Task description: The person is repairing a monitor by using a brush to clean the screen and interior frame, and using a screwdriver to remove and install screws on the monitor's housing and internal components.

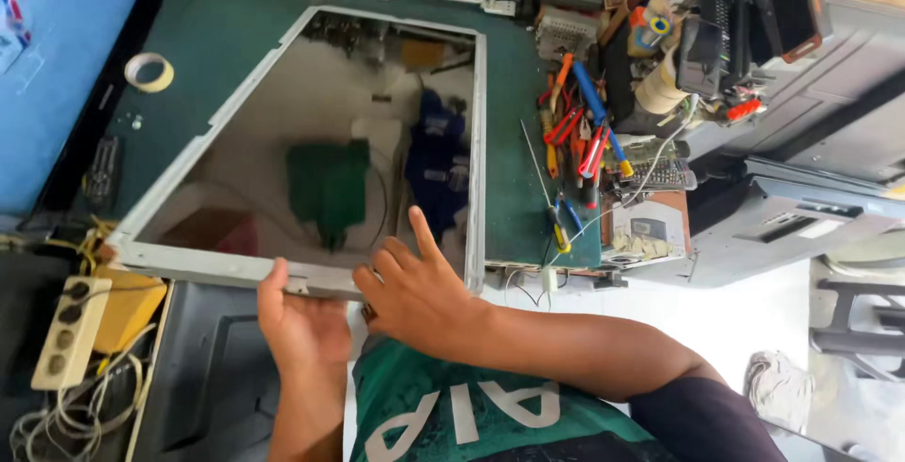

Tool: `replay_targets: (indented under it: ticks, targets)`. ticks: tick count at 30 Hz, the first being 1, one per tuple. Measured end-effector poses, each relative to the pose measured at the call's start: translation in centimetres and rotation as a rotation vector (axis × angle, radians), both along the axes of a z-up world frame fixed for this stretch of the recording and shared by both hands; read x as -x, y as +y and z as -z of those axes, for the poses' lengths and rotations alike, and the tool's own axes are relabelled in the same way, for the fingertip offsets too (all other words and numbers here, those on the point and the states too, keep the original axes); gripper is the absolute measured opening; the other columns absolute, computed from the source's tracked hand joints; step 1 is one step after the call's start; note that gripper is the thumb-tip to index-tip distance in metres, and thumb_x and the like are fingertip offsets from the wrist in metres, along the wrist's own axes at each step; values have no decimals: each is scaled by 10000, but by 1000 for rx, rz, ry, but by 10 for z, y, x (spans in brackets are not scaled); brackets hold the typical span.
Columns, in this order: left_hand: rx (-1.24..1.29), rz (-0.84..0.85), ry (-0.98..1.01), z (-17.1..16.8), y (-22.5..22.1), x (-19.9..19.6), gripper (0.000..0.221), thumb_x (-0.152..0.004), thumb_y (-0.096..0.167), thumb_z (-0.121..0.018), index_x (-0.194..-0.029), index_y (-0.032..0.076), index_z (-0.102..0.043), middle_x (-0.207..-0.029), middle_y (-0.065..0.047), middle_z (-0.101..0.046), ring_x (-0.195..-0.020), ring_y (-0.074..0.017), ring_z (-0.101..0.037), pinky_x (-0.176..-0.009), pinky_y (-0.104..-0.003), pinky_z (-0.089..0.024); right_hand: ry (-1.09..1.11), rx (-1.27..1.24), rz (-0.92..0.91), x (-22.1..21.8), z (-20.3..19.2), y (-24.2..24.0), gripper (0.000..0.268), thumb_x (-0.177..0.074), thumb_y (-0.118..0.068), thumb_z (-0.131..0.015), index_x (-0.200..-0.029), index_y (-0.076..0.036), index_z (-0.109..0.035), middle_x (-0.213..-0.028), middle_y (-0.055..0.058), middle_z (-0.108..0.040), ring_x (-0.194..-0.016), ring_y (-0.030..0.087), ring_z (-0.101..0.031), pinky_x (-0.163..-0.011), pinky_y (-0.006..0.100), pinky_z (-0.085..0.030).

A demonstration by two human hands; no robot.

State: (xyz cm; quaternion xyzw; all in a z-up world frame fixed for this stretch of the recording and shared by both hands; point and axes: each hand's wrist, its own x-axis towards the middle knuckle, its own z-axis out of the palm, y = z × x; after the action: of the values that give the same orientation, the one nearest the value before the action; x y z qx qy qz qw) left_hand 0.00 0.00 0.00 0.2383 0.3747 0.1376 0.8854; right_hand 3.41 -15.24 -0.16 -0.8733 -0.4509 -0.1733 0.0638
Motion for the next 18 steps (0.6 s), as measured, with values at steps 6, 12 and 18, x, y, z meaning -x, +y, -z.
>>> replay_targets:
  ticks: [6, 12, 18]
  targets:
    - [89, -122, 42, 130, 4, 27, 694, -984, 518, -703, -1518, 134, -482, -1540, -111, -559, -1412, -266, -581, -1224, -502, -463, 221, -192, -150, -2, 89, -37, 641, -924, -711, -596, -1113, -103, -668, -1026, 115, -676, -1079, 325, -720, -1232, 702, -270]
    - [149, -166, 73, 178, 7, 39, 863, -965, 573, -761, -1579, 60, -440, -1648, -216, -438, -1523, -378, -458, -1288, -592, -380, 594, -209, 129, -23, 135, -96, 467, -872, -571, -836, -1086, -163, -757, -1051, 34, -796, -1029, 291, -776, -1154, 621, -443]
    - [266, -211, 158, 255, 14, 40, 774, -912, 609, -810, -1473, 111, -617, -1505, -148, -645, -1380, -324, -633, -1201, -536, -504, 784, -237, 417, -35, 149, -140, 401, -925, -503, -835, -1100, -144, -804, -1069, 63, -813, -1049, 318, -775, -1062, 523, -548]
